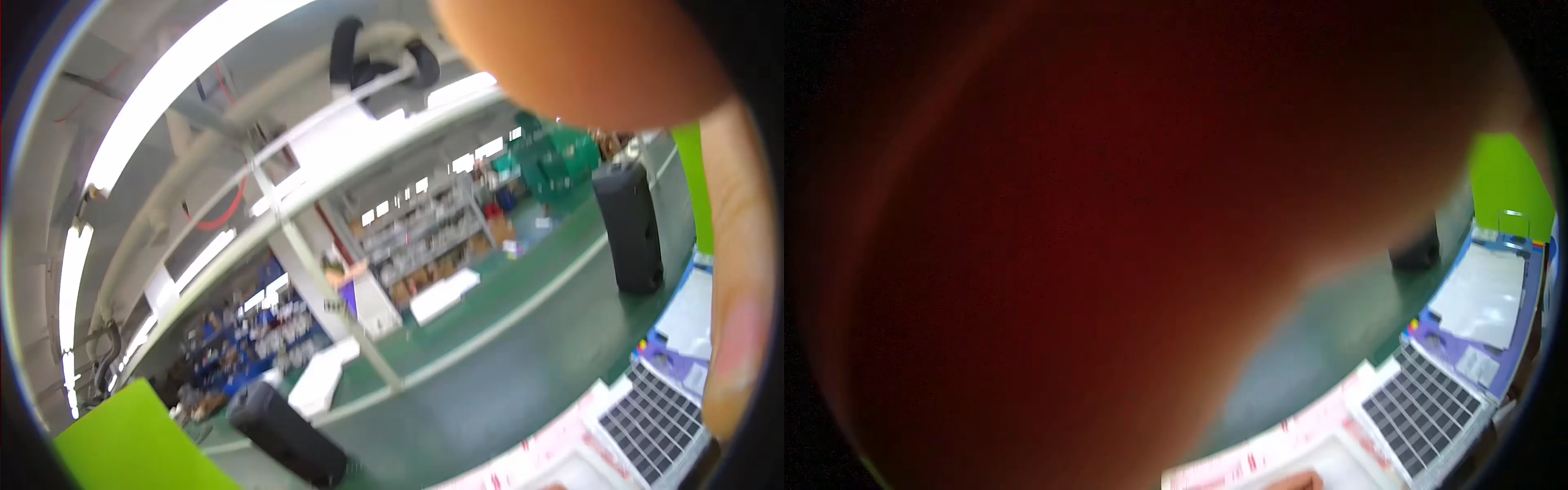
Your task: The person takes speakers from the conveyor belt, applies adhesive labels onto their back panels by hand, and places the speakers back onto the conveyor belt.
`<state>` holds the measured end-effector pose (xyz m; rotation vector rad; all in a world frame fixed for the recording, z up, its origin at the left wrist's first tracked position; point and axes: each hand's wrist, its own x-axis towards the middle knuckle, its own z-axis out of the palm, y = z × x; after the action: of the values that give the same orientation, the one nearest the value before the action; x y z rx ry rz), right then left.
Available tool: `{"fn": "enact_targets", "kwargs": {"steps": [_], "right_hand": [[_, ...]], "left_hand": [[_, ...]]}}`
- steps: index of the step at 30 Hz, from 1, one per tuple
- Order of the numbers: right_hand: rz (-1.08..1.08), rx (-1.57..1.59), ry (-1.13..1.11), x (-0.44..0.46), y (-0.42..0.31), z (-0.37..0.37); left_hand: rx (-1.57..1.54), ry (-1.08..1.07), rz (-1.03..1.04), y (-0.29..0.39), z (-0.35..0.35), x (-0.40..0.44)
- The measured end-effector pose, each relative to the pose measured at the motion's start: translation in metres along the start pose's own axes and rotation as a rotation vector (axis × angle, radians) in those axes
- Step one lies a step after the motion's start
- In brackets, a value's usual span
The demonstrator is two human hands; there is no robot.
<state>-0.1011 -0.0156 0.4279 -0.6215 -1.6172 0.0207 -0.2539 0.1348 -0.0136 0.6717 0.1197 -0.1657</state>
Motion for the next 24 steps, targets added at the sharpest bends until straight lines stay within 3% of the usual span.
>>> {"fn": "enact_targets", "kwargs": {"steps": [1, 2, 8, 13, 24], "right_hand": [[0.018, 0.011, 0.008, 0.002, -0.002, -0.005], [0.037, 0.022, 0.012, 0.005, -0.003, -0.008], [0.046, 0.006, 0.039, 0.009, -0.009, -0.014], [0.047, 0.009, 0.051, 0.013, -0.009, -0.019], [0.014, -0.058, 0.038, 0.007, -0.01, -0.017]], "left_hand": [[-0.007, 0.003, -0.01, -0.004, -0.008, -0.001], [0.125, -0.132, -0.057, 0.005, 0.007, 0.001], [0.02, -0.035, -0.055, 0.021, 0.043, -0.012], [0.044, -0.102, -0.016, 0.018, 0.04, -0.011], [0.01, -0.03, -0.064, 0.008, 0.021, -0.013]]}}
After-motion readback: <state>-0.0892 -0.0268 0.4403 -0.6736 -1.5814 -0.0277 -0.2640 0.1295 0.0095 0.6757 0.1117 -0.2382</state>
